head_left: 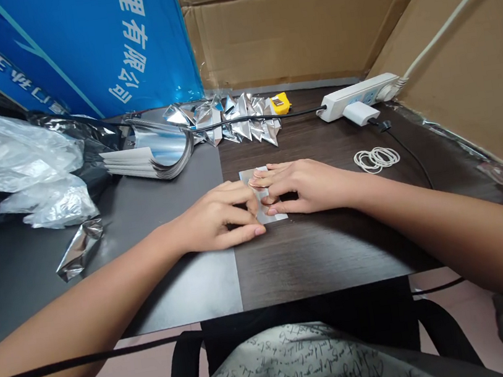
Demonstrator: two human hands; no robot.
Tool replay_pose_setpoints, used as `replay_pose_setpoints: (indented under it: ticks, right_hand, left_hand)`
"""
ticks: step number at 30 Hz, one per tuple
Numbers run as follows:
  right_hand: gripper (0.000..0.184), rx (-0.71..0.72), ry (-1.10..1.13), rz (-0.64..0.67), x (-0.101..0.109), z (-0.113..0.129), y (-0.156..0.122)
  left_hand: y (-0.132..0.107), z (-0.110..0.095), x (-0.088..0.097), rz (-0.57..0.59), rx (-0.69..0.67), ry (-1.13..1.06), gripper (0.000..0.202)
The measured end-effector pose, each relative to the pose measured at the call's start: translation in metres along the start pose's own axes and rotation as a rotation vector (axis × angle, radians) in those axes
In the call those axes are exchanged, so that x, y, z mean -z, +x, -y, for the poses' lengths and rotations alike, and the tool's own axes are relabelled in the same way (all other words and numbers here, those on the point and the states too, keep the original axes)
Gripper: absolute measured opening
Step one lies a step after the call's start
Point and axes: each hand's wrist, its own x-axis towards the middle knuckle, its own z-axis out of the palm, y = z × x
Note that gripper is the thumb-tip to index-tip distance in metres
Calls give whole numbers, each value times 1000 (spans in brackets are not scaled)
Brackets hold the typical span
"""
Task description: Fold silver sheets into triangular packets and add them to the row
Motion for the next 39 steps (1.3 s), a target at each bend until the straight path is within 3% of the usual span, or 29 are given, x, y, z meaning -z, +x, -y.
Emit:
replay_pose_setpoints:
  ticks: [3, 13, 18, 24, 31, 36, 39]
  right_hand:
    - [28, 34, -86, 5, 2, 3, -1]
    - [41, 156, -141, 28, 2, 27, -6]
    - [35, 136, -94, 22, 2, 33, -5]
    - [28, 86, -70, 70, 0, 29, -5]
    - [27, 46, -114, 102, 2, 35, -4]
    - [59, 65, -262, 102, -4, 47, -3]
    - [83, 188, -313, 67, -9, 58, -4]
  left_hand:
    - [-3, 8, -1, -59, 66, 139, 22]
    - [-11, 20, 11, 41, 38, 285, 25]
    - [-15, 28, 19, 57, 21, 285, 25]
    - [-20, 39, 25, 69, 167, 364, 24]
    - [-21, 42, 23, 28, 225, 419, 26]
    - [-23, 44, 22, 18, 221, 435, 27]
    - [-24, 46, 20, -17, 214, 444, 30]
